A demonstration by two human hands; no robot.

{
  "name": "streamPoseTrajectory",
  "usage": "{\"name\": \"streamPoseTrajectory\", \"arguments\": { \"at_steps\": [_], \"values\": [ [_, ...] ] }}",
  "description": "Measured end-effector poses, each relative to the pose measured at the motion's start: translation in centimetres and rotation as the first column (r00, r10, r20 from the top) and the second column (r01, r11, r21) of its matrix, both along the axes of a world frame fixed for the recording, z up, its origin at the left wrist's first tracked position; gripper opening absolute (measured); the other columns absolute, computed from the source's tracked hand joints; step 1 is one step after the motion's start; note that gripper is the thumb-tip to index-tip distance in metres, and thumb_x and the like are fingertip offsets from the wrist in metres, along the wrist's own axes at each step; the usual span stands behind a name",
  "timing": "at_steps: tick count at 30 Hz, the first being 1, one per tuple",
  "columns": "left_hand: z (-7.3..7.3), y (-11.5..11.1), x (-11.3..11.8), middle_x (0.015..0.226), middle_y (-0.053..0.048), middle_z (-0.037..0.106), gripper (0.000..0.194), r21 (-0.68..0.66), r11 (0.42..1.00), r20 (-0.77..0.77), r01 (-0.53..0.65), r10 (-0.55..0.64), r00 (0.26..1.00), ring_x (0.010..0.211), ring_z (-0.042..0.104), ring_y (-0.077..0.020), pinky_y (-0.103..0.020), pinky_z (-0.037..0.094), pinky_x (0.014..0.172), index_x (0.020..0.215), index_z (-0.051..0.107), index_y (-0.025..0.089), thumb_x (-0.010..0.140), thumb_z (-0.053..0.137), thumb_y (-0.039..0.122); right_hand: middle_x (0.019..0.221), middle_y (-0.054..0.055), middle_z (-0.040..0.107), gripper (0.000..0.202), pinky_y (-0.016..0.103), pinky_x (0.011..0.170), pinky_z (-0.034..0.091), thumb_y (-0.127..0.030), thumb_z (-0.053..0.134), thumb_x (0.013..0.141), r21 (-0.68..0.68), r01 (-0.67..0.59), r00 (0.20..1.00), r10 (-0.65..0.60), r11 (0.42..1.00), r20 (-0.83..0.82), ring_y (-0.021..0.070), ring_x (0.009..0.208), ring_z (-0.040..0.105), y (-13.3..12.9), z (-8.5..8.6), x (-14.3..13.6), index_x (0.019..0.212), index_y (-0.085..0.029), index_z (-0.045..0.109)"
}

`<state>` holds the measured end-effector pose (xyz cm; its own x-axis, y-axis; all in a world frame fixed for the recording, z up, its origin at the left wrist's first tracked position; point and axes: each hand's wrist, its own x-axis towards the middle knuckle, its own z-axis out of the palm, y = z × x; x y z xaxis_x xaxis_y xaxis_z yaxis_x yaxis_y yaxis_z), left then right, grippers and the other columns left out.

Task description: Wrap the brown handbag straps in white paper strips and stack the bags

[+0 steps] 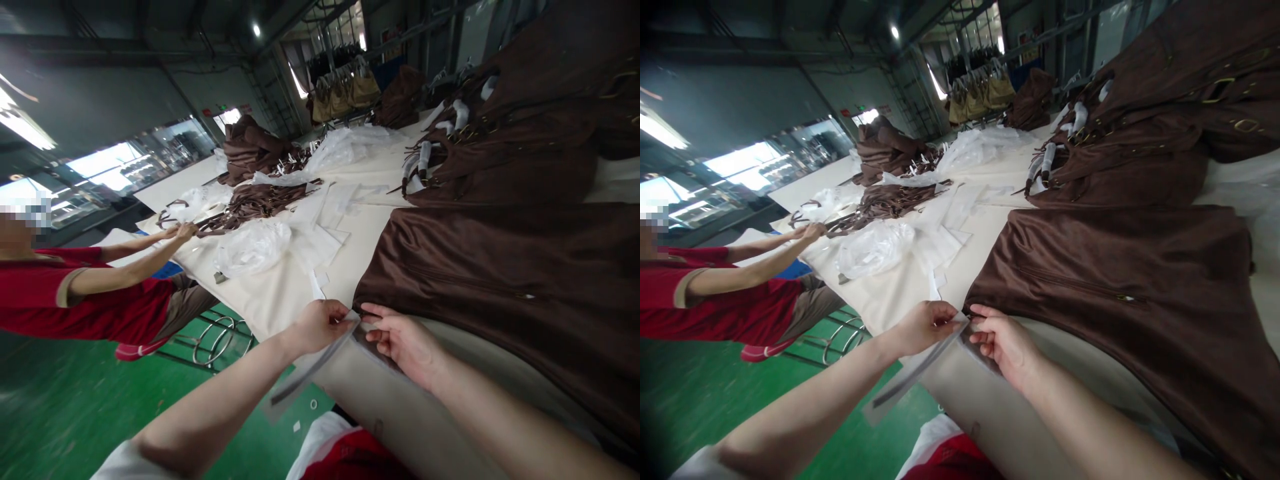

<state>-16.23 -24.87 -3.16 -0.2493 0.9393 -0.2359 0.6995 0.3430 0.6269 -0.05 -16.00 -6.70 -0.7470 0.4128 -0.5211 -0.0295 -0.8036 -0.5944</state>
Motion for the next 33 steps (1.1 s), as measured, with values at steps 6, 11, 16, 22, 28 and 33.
{"name": "streamPoseTrajectory", "arguments": {
  "at_steps": [6,11,16,22,28,33],
  "values": [
    [-0.2,1.1,0.3,0.052,0.004,0.029,0.04,-0.05,0.998,-0.135,0.03,-0.036,0.99,0.05,0.028,-0.0088,-0.023,0.021,0.047,0.051,0.049,0.017,0.082,0.047,0.042,0.094,0.006,0.066,0.036,0.018,0.042,0.033,-0.01,0.053,0.065,0.02,0.011,0.999,-0.012,1.0,0.031,0.0075,0.056,0.057,-0.1,-0.6,-0.4,0.099,-0.015,0.063],
    [-0.2,1.8,0.8,0.052,0.004,0.029,0.037,-0.065,0.998,-0.216,0.0,-0.013,0.976,0.05,0.027,-0.0087,-0.023,0.019,0.045,0.052,0.051,0.016,0.082,0.046,0.037,0.083,0.005,0.067,0.033,0.017,0.04,0.03,-0.01,0.052,0.063,0.058,-0.003,0.999,0.001,0.998,0.038,0.0084,0.055,0.057,-0.2,-1.1,-0.6,0.094,-0.014,0.063],
    [-0.1,2.0,1.4,0.049,0.004,0.03,0.037,-0.074,0.997,-0.253,-0.029,0.009,0.968,0.049,0.028,-0.0085,-0.023,0.02,0.046,0.053,0.054,0.016,0.082,0.046,0.036,0.084,0.006,0.068,0.03,0.017,0.04,0.031,-0.011,0.052,0.061,0.084,0.038,0.997,-0.043,0.996,0.059,0.0088,0.055,0.057,-0.3,-1.3,-0.6,0.089,-0.015,0.065],
    [-0.5,1.7,1.0,0.05,0.004,0.032,0.04,-0.017,1.0,-0.221,-0.012,0.008,0.975,0.049,0.028,-0.0083,-0.023,0.021,0.046,0.052,0.052,0.016,0.084,0.044,0.04,0.105,0.009,0.067,0.032,0.018,0.039,0.033,-0.012,0.051,0.064,0.19,0.054,0.992,-0.075,0.98,0.106,0.008,0.056,0.057,-0.6,-1.4,-0.7,0.093,-0.016,0.064],
    [-0.9,1.8,1.0,0.048,0.002,0.052,0.043,-0.067,0.995,-0.141,-0.077,0.067,0.988,0.044,0.04,-0.0089,-0.022,0.027,0.044,0.056,0.058,0.017,0.085,0.043,0.043,0.113,0.004,0.065,0.053,0.021,0.041,0.036,-0.017,0.049,0.069,0.59,-0.072,0.992,-0.005,0.804,0.127,0.0081,0.052,0.056,-0.9,-2.4,-0.7,0.121,-0.024,0.051],
    [-1.3,1.6,0.7,0.051,0.002,0.056,0.038,-0.029,0.996,-0.103,-0.087,0.084,0.991,0.046,0.044,-0.0092,-0.021,0.028,0.044,0.062,0.063,0.016,0.085,0.042,0.037,0.112,0.002,0.065,0.052,0.021,0.046,0.04,-0.016,0.046,0.073,0.75,-0.06,0.997,0.008,0.659,0.073,0.0093,0.059,0.057,-0.8,-2.7,-0.5,0.124,-0.026,0.048]
  ]
}}
